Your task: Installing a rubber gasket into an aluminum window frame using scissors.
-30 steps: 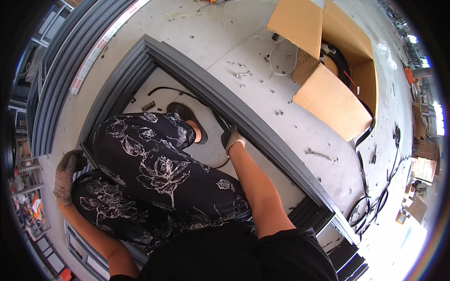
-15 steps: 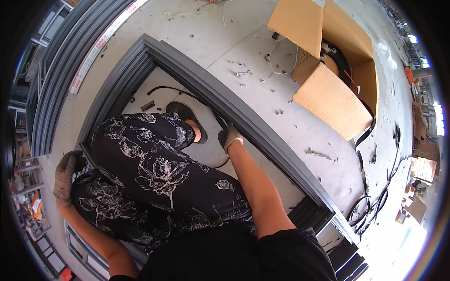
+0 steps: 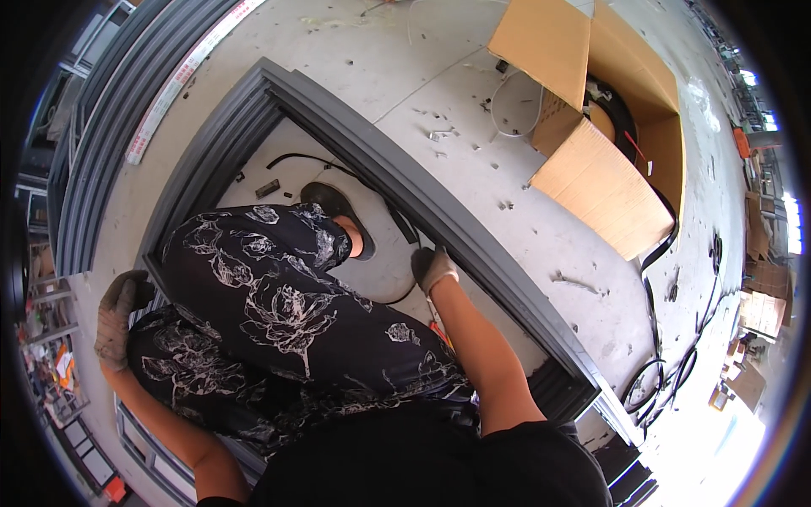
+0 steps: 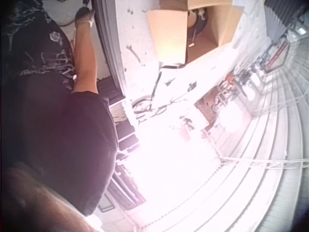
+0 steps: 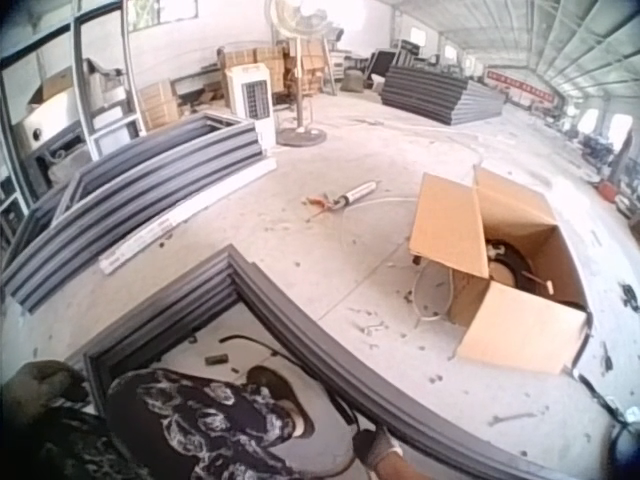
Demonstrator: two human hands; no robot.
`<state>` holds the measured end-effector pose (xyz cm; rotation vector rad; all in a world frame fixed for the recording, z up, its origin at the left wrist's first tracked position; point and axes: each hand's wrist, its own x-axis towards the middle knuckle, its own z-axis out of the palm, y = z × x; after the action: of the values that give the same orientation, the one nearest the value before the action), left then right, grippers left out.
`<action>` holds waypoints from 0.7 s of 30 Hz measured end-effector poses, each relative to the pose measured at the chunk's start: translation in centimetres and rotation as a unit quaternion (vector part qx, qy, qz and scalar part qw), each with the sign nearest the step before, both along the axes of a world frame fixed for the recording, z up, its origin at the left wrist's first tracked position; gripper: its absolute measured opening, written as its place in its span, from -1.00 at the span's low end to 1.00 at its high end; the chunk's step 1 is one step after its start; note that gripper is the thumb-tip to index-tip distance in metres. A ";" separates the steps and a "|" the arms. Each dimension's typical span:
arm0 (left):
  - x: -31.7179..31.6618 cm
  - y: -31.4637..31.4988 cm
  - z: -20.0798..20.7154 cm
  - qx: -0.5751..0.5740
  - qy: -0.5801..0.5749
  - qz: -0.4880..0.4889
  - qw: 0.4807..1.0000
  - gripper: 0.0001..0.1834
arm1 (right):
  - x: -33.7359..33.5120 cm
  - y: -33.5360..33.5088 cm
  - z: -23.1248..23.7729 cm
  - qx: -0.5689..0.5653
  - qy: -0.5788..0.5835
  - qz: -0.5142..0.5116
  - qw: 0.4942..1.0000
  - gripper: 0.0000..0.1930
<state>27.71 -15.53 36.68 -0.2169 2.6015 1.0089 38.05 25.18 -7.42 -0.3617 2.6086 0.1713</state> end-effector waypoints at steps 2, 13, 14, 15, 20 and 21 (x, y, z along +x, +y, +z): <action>-2.6 2.4 -1.2 0.019 0.001 -0.054 0.998 -0.57 | 4.3 6.0 -8.8 0.061 0.055 -0.124 0.989 -0.68; -1.6 1.5 -0.4 -0.022 -0.005 -0.030 0.999 -0.55 | -0.6 1.2 1.3 -0.031 -0.109 -0.247 0.962 -0.61; -1.6 1.5 -0.4 -0.020 -0.005 -0.033 0.999 -0.55 | -0.4 1.3 0.2 -0.046 -0.106 -0.259 0.959 -0.60; -1.4 1.3 -0.3 -0.011 -0.002 -0.031 0.999 -0.56 | -0.1 1.7 -0.8 -0.061 -0.103 -0.270 0.955 -0.59; -0.8 1.1 -0.8 -0.011 0.003 -0.009 1.000 -0.58 | -2.2 0.1 6.6 0.044 -0.199 -0.131 0.970 -0.52; -0.8 0.8 -0.9 -0.004 -0.003 -0.002 1.000 -0.59 | -2.1 0.2 6.7 0.057 -0.206 -0.073 0.974 -0.51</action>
<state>26.88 -14.73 35.78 -0.2161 2.5987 0.9956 35.97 25.35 -0.76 -0.1434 2.1921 0.1740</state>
